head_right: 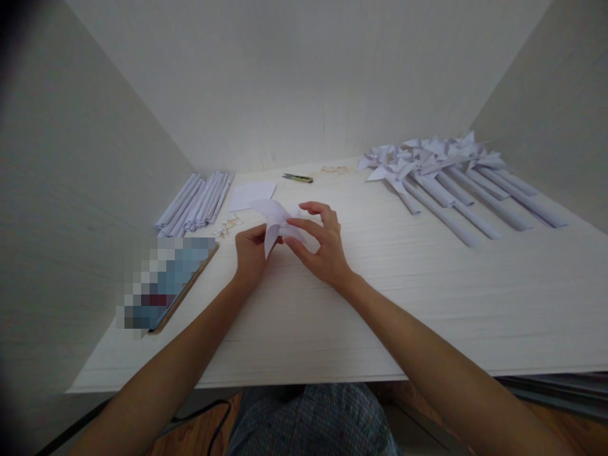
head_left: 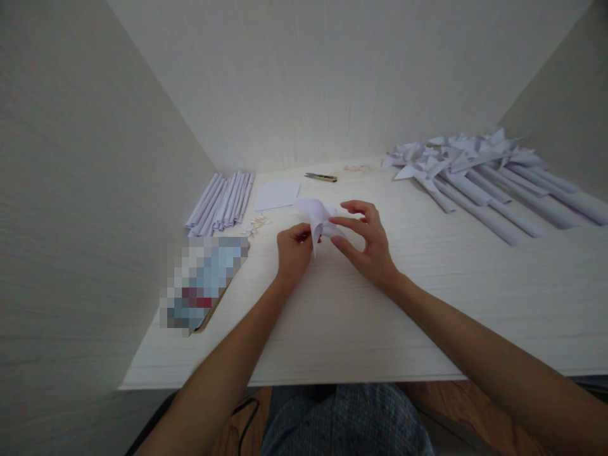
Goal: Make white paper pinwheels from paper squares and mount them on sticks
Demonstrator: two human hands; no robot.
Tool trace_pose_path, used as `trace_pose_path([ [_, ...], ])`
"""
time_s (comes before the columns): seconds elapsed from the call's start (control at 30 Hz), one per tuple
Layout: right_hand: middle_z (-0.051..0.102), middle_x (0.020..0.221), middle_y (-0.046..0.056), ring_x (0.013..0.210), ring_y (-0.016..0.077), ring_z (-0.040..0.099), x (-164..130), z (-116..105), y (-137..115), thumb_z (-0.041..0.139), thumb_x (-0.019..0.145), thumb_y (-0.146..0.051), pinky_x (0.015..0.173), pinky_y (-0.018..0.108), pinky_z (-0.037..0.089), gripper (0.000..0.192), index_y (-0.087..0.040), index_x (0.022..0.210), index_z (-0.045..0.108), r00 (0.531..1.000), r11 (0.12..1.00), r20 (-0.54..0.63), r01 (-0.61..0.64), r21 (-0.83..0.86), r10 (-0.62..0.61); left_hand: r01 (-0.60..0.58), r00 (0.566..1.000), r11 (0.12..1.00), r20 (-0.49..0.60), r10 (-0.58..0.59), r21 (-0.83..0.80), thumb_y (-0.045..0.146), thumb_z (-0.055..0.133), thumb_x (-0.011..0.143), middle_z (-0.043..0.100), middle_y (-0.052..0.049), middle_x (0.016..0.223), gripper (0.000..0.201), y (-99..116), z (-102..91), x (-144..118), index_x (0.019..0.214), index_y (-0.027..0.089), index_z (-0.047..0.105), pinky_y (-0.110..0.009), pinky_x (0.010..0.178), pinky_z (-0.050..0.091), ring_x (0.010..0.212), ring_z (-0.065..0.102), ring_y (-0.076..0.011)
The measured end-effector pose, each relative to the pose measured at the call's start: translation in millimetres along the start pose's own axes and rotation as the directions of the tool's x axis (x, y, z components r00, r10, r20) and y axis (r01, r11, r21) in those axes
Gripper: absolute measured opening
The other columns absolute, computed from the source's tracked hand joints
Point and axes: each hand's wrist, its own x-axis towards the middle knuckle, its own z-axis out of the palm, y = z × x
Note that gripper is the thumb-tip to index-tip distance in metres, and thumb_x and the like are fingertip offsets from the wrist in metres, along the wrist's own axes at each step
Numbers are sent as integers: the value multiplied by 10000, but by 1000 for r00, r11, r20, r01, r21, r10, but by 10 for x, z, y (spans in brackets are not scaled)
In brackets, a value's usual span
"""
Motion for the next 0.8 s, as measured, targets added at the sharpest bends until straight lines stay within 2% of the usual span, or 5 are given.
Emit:
trace_pose_path([
  [0.37, 472, 1110, 28, 975, 203, 444, -27, 38, 27, 570, 721, -284, 816, 415, 358, 179, -302, 883, 644, 999, 997, 11, 41, -66, -40, -59, 996, 995, 70, 53, 81, 203, 572, 662, 606, 0, 553, 116, 90, -22, -67, 577, 149, 629, -230, 563, 429, 553, 535, -111],
  [0.57, 491, 1098, 30, 971, 208, 459, -43, 60, 67, 585, 705, -278, 813, 427, 363, 150, -287, 838, 652, 998, 997, -10, 59, -55, -60, -78, 990, 997, 116, 75, 16, 203, 557, 669, 617, -11, 603, 110, 39, -27, -63, 621, 148, 639, -233, 566, 426, 566, 530, -109],
  [0.7, 499, 1116, 24, 1003, 216, 455, -40, 31, 29, 552, 729, -257, 834, 441, 354, 114, -277, 780, 651, 999, 998, 2, 50, -34, -50, -78, 994, 996, 71, 80, -31, 181, 519, 680, 629, -11, 645, 136, -20, -19, -36, 660, 156, 651, -238, 590, 425, 597, 538, -110],
  [0.8, 503, 1125, 25, 1012, 210, 456, -20, -5, -6, 514, 755, -252, 853, 439, 348, 134, -274, 790, 642, 1000, 1000, -23, 13, 23, -12, -72, 994, 997, 86, 74, -26, 198, 544, 664, 625, -5, 616, 120, -23, -22, -24, 637, 151, 651, -237, 578, 419, 570, 526, -107],
])
